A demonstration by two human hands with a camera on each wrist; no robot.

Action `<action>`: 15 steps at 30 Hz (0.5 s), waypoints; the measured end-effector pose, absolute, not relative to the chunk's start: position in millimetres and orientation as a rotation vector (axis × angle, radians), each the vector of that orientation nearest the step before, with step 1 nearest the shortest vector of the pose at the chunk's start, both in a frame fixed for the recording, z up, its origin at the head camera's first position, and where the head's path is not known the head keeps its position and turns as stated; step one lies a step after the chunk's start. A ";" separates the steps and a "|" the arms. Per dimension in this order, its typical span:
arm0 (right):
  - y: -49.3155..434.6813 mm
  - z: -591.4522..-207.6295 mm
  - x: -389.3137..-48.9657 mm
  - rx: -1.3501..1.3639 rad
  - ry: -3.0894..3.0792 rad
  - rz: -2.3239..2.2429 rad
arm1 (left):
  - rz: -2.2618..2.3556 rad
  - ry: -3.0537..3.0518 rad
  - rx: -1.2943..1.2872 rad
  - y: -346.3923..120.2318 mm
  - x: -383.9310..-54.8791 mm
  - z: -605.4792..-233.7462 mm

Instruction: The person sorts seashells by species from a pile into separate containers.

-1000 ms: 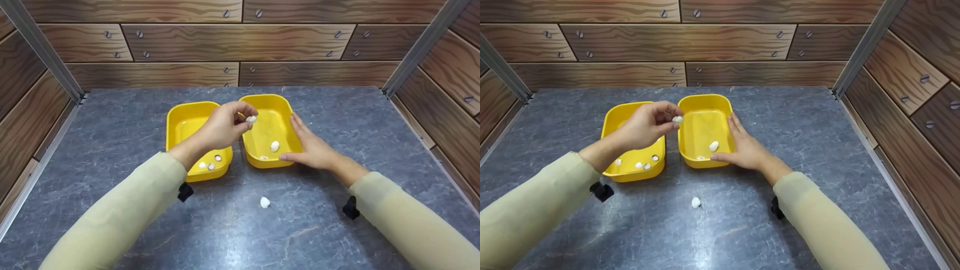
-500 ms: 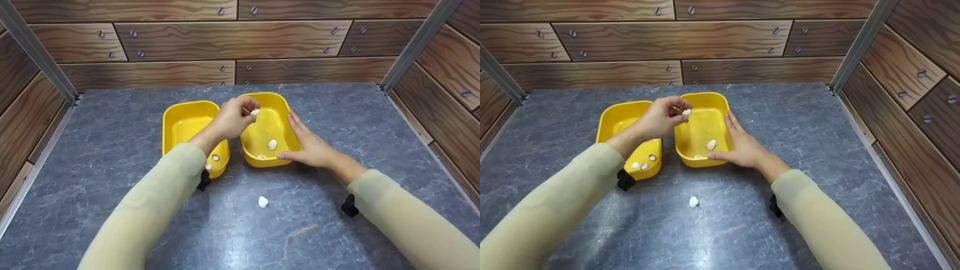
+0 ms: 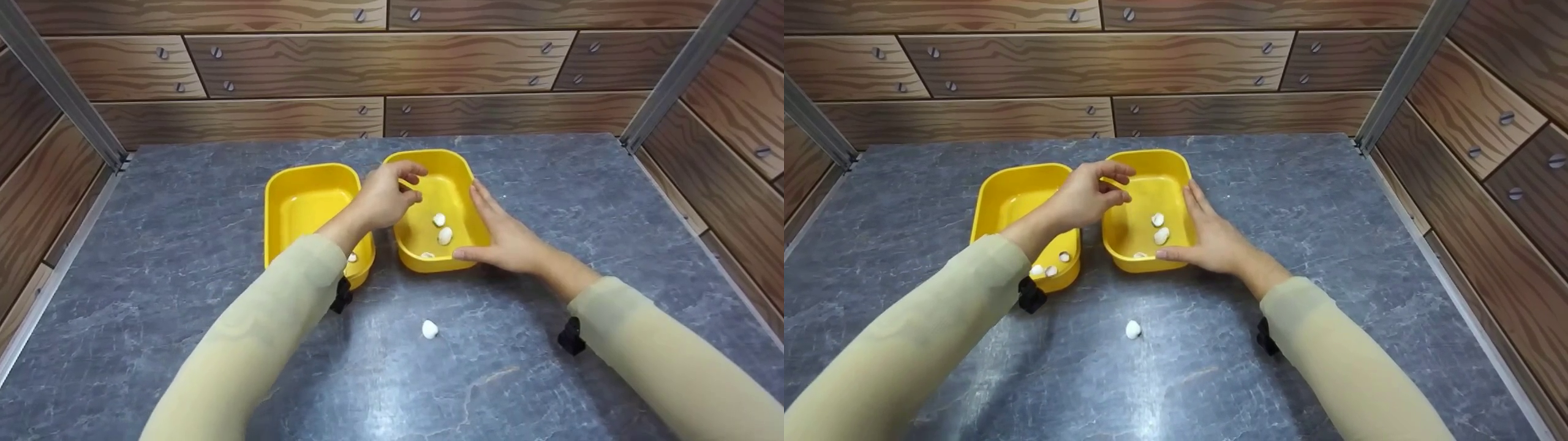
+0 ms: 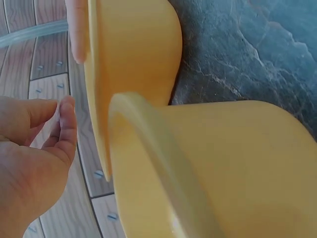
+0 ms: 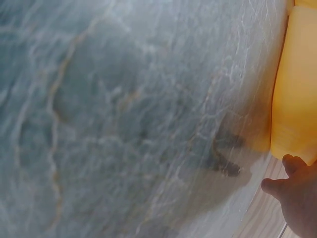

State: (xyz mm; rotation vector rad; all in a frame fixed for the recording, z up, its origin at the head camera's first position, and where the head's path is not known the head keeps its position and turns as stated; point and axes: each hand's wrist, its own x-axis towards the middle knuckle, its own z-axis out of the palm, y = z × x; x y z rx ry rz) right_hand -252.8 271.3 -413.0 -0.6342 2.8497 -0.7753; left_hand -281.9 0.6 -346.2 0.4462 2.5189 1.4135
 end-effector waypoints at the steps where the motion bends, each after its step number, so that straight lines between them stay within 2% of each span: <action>1: 271.0 -412.7 -252.9 -0.629 2.848 -0.771 | 1.416 2.515 0.451 0.1 -280.0 -344.7; 5: 270.5 -411.9 -253.8 -0.610 2.843 -0.762 | 1.425 2.491 0.513 -2.8 -269.8 -336.1; 15: 272.3 -412.2 -252.8 -0.665 2.847 -0.777 | 1.481 2.414 0.847 -13.3 -227.6 -324.1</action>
